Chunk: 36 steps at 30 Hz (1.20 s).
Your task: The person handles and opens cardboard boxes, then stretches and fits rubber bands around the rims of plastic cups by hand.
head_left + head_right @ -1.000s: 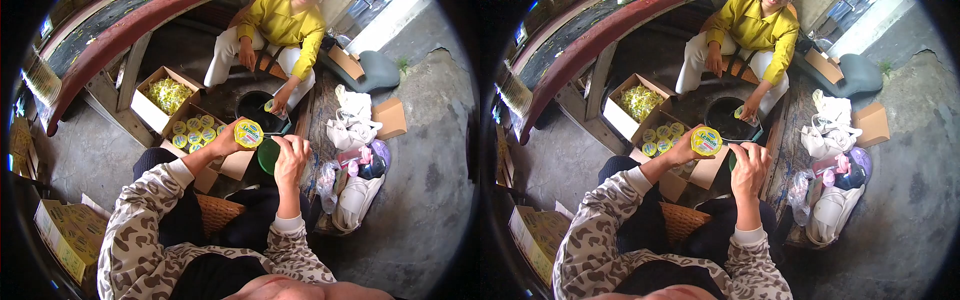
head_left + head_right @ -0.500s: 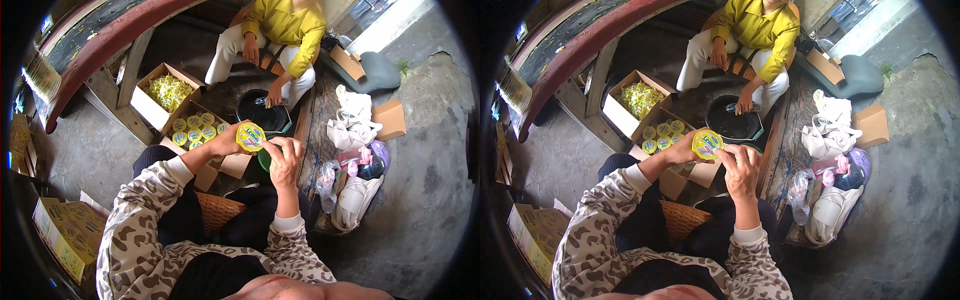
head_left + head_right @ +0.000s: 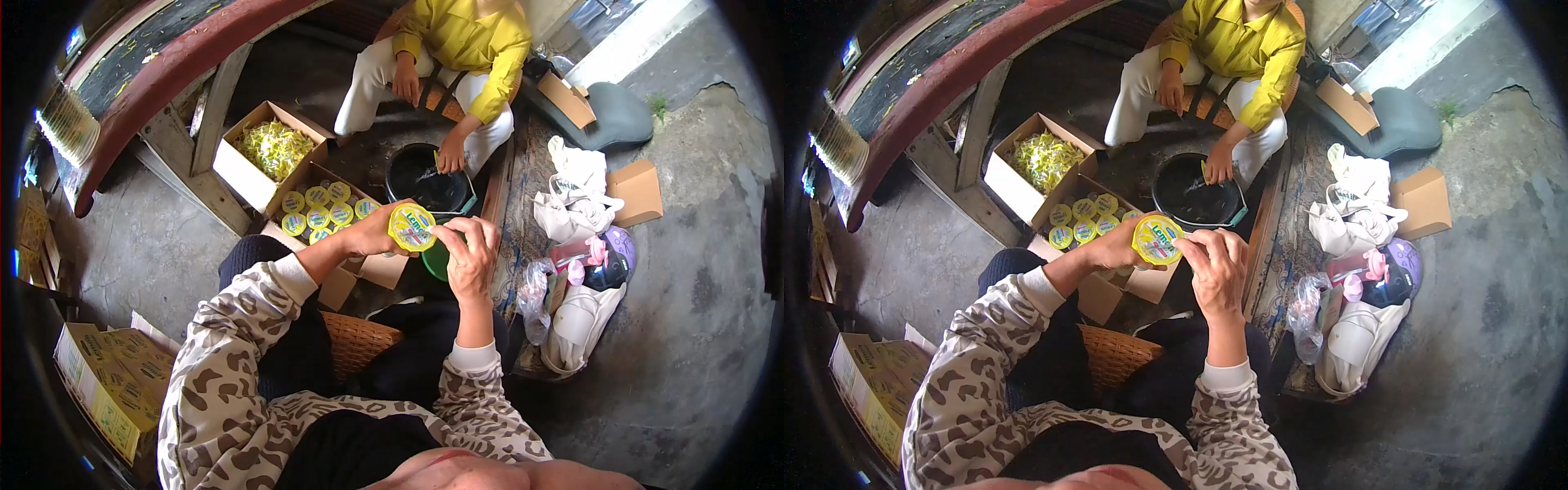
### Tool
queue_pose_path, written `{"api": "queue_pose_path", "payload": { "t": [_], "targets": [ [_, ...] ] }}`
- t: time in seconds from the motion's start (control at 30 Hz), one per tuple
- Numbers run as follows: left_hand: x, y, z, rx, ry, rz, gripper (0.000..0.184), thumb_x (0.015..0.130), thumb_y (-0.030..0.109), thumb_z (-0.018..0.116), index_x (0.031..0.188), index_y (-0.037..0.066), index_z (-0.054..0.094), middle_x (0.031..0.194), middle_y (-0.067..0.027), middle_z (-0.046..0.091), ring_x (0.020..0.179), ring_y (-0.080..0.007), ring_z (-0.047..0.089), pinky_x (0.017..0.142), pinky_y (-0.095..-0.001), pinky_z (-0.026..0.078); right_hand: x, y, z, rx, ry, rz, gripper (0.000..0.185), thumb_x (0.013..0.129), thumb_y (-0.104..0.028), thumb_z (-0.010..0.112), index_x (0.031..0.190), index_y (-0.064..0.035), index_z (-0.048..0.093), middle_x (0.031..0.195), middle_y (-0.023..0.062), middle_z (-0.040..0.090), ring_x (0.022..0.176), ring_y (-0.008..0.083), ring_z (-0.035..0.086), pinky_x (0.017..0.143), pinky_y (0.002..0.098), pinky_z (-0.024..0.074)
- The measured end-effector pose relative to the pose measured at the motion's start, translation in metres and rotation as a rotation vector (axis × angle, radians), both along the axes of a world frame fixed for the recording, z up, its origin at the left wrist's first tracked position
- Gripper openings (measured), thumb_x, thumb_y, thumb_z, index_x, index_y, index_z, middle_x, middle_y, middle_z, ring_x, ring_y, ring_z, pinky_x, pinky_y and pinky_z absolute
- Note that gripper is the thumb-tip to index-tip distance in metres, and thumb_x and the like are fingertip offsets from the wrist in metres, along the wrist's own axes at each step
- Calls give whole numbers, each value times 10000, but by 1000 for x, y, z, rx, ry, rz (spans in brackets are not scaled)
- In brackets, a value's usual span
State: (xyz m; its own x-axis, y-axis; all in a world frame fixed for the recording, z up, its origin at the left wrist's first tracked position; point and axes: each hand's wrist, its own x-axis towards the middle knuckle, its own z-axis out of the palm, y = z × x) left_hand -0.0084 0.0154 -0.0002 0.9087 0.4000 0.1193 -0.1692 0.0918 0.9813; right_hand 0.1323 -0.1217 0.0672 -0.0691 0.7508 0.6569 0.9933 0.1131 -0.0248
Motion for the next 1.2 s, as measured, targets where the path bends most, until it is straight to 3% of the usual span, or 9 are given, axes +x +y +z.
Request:
{"api": "queue_pose_path", "payload": {
  "t": [0.9, 1.2],
  "targets": [
    [4, -5, -1, 163, -49, 79, 634, 592, -9, 817, 1135, 57, 496, 1020, -19, 598, 977, -109, 546, 835, -280, 486, 9, 2, 0, -16, 11, -42, 244, 705, -50, 654, 902, -191, 682, 902, -33, 579, 908, 192, 541, 839, 350, 422],
    [4, -6, 0, 60, -24, 50, 635, 602, -23, 807, 1150, 57, 496, 1023, -26, 609, 951, -106, 571, 814, -272, 494, 23, 2, -6, -8, 147, -76, 267, 709, -6, 654, 903, -184, 697, 898, -13, 584, 890, 213, 528, 798, 348, 441]
  ]
}}
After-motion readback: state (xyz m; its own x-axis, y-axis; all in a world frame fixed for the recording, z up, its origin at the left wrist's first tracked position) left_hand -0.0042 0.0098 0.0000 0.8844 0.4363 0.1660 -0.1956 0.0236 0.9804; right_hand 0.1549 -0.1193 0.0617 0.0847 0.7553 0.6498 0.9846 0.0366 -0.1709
